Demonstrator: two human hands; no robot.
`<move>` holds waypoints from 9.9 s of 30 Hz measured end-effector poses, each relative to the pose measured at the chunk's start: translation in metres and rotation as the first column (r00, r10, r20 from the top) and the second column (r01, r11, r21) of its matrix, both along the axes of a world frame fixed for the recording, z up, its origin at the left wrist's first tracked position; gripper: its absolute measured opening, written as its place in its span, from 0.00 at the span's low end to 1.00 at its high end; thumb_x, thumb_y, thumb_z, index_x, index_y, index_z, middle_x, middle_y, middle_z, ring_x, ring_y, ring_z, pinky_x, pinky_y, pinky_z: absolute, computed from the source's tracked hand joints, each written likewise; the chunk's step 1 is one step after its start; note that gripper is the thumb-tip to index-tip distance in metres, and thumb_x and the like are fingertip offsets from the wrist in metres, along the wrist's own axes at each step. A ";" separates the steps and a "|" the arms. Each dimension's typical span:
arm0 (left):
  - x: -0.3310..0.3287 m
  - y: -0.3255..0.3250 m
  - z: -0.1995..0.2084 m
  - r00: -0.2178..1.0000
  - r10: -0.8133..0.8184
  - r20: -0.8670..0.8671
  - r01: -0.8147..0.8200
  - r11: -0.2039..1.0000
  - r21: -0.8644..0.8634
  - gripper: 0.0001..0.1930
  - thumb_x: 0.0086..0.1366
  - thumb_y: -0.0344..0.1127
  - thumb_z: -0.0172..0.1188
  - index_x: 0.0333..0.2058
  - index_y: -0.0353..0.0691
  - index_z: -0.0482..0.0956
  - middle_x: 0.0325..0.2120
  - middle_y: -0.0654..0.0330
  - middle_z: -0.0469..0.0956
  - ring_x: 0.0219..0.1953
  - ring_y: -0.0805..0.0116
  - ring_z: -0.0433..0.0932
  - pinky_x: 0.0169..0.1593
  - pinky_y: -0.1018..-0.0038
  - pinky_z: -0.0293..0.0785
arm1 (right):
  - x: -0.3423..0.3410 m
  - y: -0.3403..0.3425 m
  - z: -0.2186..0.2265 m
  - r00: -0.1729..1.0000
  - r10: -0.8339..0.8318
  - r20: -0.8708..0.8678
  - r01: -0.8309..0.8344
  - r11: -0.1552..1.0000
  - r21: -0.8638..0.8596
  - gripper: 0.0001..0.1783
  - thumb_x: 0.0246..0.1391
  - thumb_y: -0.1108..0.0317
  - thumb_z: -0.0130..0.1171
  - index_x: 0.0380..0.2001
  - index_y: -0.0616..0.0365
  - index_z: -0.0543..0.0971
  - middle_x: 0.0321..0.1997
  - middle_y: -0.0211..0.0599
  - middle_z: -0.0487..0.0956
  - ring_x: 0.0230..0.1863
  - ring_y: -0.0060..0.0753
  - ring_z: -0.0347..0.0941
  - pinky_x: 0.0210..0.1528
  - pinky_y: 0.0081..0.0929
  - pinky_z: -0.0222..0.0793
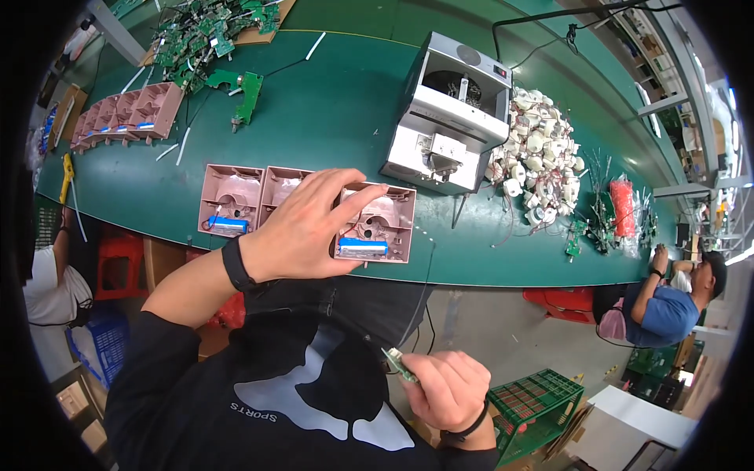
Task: The person connects wires to circuit boards and places them on the table, then moves a tray of housings closer to insert the boards. They place motors into the housings, secure them with a power screwdriver, and fit additional circuit boards into the assemblies.
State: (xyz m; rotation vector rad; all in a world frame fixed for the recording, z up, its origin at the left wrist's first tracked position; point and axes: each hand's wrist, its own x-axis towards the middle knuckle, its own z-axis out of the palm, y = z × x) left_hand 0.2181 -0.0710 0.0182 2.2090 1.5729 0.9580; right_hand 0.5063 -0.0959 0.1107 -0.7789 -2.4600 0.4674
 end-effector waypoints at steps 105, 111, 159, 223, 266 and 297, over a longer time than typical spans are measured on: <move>0.027 -0.001 0.000 0.940 0.001 -0.341 -0.007 1.000 -0.016 0.28 0.54 0.46 0.74 0.55 0.47 0.84 0.60 0.49 0.73 0.72 0.34 0.60 0.74 0.33 0.50 | 0.008 0.009 -0.084 0.971 -0.201 0.128 0.226 0.948 -0.223 0.07 0.59 0.71 0.70 0.39 0.60 0.85 0.22 0.39 0.82 0.20 0.38 0.80 0.24 0.32 0.73; -0.069 -0.004 0.056 0.964 0.190 -0.185 -0.183 0.982 0.052 0.30 0.53 0.46 0.77 0.54 0.45 0.81 0.55 0.52 0.79 0.59 0.46 0.77 0.61 0.50 0.73 | 0.032 0.009 -0.070 0.910 -0.414 0.014 0.410 0.896 -0.172 0.05 0.56 0.73 0.71 0.36 0.59 0.84 0.20 0.38 0.80 0.19 0.36 0.79 0.24 0.29 0.70; -0.080 -0.046 0.032 0.953 0.097 -0.287 -0.146 0.977 -0.155 0.63 0.43 0.44 0.85 0.76 0.45 0.56 0.67 0.43 0.66 0.68 0.43 0.67 0.70 0.51 0.65 | -0.059 0.019 -0.028 0.762 -0.034 -0.647 -0.598 0.348 -0.722 0.18 0.55 0.62 0.70 0.32 0.72 0.83 0.27 0.47 0.82 0.21 0.35 0.77 0.25 0.29 0.73; -0.073 -0.097 0.122 0.981 -0.193 -0.035 0.196 0.964 0.179 0.28 0.46 0.37 0.78 0.50 0.55 0.89 0.69 0.40 0.60 0.65 0.30 0.64 0.65 0.38 0.65 | -0.100 0.055 -0.021 0.903 -0.110 -0.416 -0.116 0.869 -0.481 0.09 0.61 0.72 0.67 0.43 0.63 0.84 0.39 0.45 0.86 0.36 0.32 0.86 0.39 0.25 0.80; -0.259 0.052 0.012 0.804 0.274 -0.528 -0.344 0.938 -0.038 0.23 0.63 0.30 0.66 0.57 0.42 0.79 0.53 0.52 0.80 0.56 0.48 0.79 0.60 0.56 0.76 | -0.060 -0.034 -0.073 0.999 -0.035 0.000 0.034 0.969 -0.244 0.13 0.54 0.71 0.73 0.41 0.60 0.82 0.21 0.33 0.81 0.18 0.34 0.78 0.22 0.29 0.72; -0.144 -0.109 0.047 0.608 0.314 0.729 -0.226 0.949 -0.220 0.22 0.69 0.24 0.64 0.61 0.33 0.75 0.54 0.53 0.82 0.57 0.66 0.80 0.63 0.69 0.75 | -0.168 0.055 -0.007 0.919 0.053 -0.390 -0.355 0.539 -0.764 0.18 0.73 0.70 0.54 0.60 0.70 0.75 0.30 0.40 0.85 0.31 0.27 0.83 0.35 0.22 0.79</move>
